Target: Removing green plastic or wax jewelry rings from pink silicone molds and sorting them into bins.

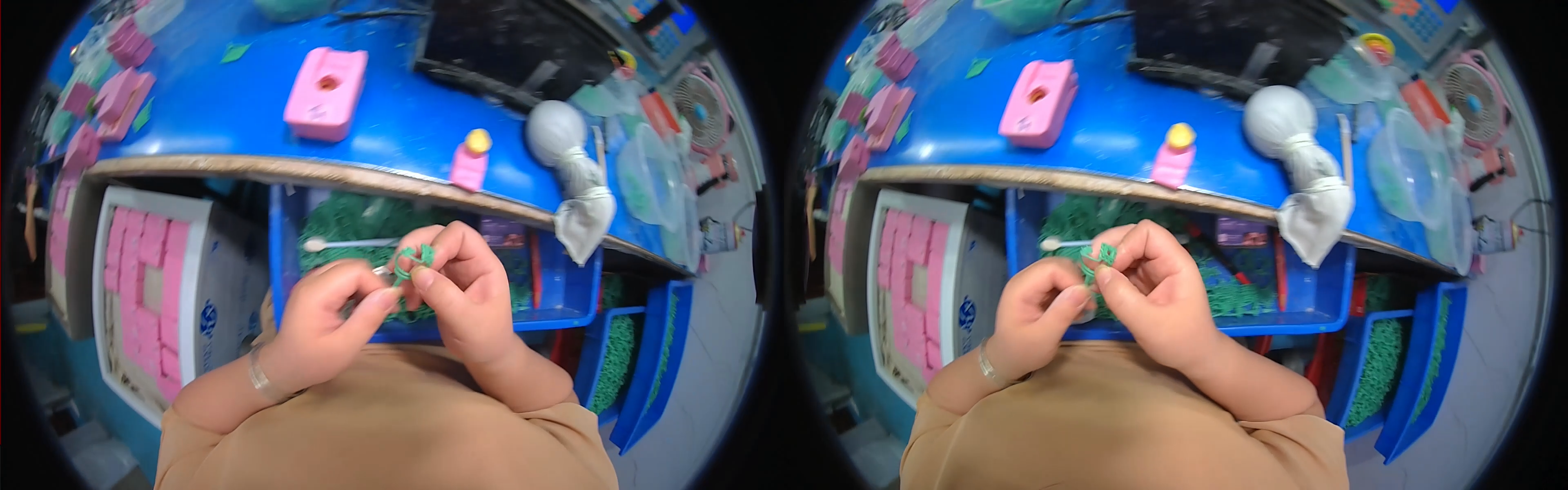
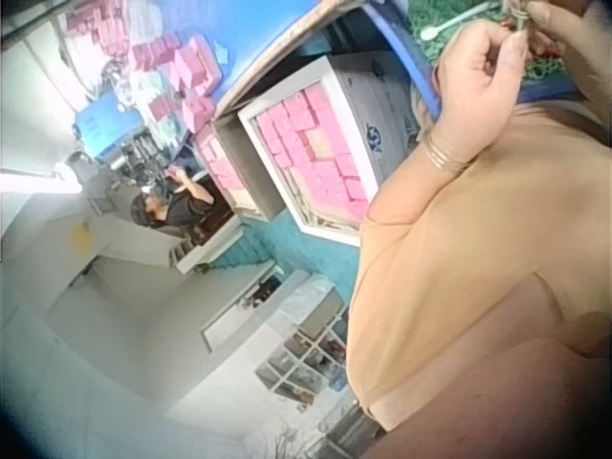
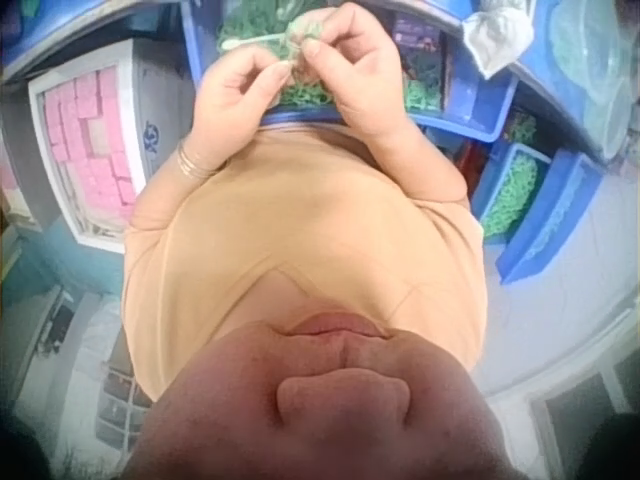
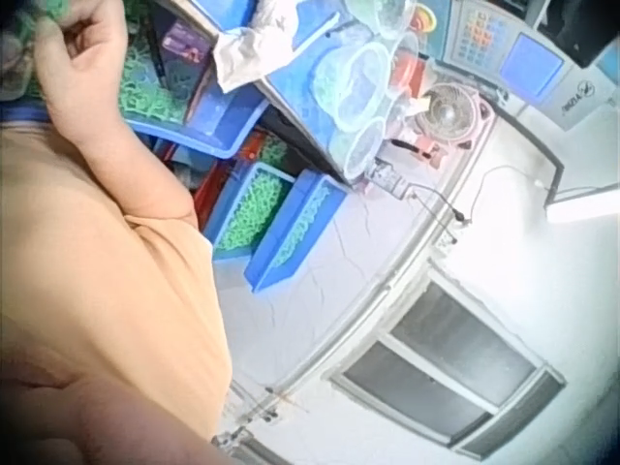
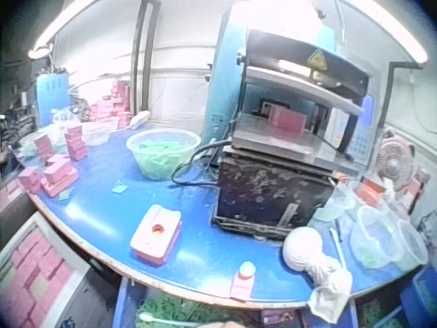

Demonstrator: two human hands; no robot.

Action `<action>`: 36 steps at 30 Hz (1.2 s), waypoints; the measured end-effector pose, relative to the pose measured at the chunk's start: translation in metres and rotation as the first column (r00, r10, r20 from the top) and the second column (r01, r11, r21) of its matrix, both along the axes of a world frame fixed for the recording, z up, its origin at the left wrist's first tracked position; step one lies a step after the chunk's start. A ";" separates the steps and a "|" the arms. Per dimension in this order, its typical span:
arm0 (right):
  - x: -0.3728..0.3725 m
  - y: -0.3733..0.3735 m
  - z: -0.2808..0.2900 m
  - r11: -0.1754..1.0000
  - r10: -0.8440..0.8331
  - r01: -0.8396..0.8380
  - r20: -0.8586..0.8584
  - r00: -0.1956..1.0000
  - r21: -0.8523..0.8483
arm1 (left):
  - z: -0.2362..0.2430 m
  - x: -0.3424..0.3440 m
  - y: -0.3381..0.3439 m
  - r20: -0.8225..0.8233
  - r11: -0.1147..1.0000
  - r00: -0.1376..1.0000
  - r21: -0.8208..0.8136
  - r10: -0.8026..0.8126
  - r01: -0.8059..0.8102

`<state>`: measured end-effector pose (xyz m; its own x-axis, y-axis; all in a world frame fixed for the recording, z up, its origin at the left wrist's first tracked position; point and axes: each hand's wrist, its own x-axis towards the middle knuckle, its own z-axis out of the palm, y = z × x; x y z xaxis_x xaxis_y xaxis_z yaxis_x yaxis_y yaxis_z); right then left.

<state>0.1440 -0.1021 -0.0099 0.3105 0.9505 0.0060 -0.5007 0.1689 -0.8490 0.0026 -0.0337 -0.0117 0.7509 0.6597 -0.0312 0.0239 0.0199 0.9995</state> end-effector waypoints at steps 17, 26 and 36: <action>0.258 -0.020 0.113 0.660 -0.594 0.683 0.775 0.218 0.314 | -0.015 -0.011 0.006 -0.049 0.967 0.987 0.217 0.150 -0.136; 0.228 0.016 0.118 0.766 -0.309 0.555 0.943 -0.124 0.324 | 0.015 0.003 0.026 0.015 0.453 0.969 0.882 0.247 -0.129; 0.061 -0.019 0.093 0.796 -0.568 -0.158 0.631 -0.529 0.584 | 0.046 0.035 0.111 -0.208 0.429 0.775 0.899 0.597 -0.089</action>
